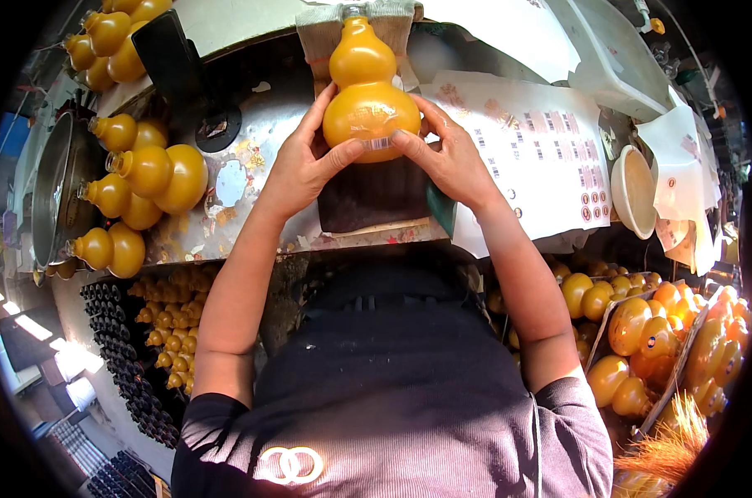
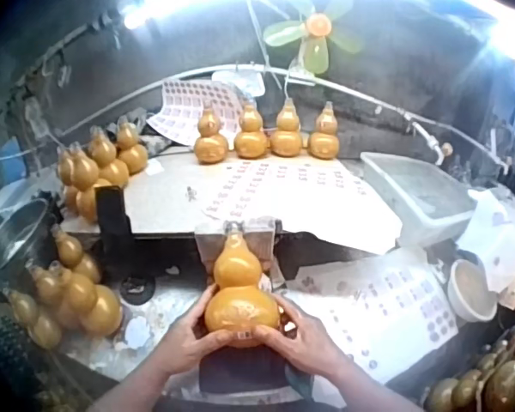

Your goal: The person picks up yellow gourds, wipes them with a green sponge, and applies small round stickers to each gourd. The person then places the labeled gourds into a metal bowl. The process is repeated for multiple gourds.

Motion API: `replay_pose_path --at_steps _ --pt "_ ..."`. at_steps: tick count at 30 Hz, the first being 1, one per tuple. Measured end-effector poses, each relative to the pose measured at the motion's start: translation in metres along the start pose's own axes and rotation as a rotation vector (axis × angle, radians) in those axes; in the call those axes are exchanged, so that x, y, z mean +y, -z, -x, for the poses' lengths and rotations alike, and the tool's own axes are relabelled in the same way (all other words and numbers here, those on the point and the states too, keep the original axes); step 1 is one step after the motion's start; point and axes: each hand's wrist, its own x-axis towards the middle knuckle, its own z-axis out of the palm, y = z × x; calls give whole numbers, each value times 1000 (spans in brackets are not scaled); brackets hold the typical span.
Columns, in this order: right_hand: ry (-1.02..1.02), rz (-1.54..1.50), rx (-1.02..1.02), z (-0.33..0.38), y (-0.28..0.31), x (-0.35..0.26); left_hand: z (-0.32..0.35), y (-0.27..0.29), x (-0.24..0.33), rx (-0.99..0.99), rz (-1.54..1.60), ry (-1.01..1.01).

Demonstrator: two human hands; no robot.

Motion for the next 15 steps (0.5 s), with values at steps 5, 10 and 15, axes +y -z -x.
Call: replay_pose_path --at_steps 5,10,15 --pt "-61 -38 0 1 0 -2 -1 1 0 12 -31 19" --pt "-119 -6 26 0 -1 -12 -4 -1 2 47 -29 39" --pt "-115 -33 26 0 -1 -11 -3 -3 2 46 -28 41"
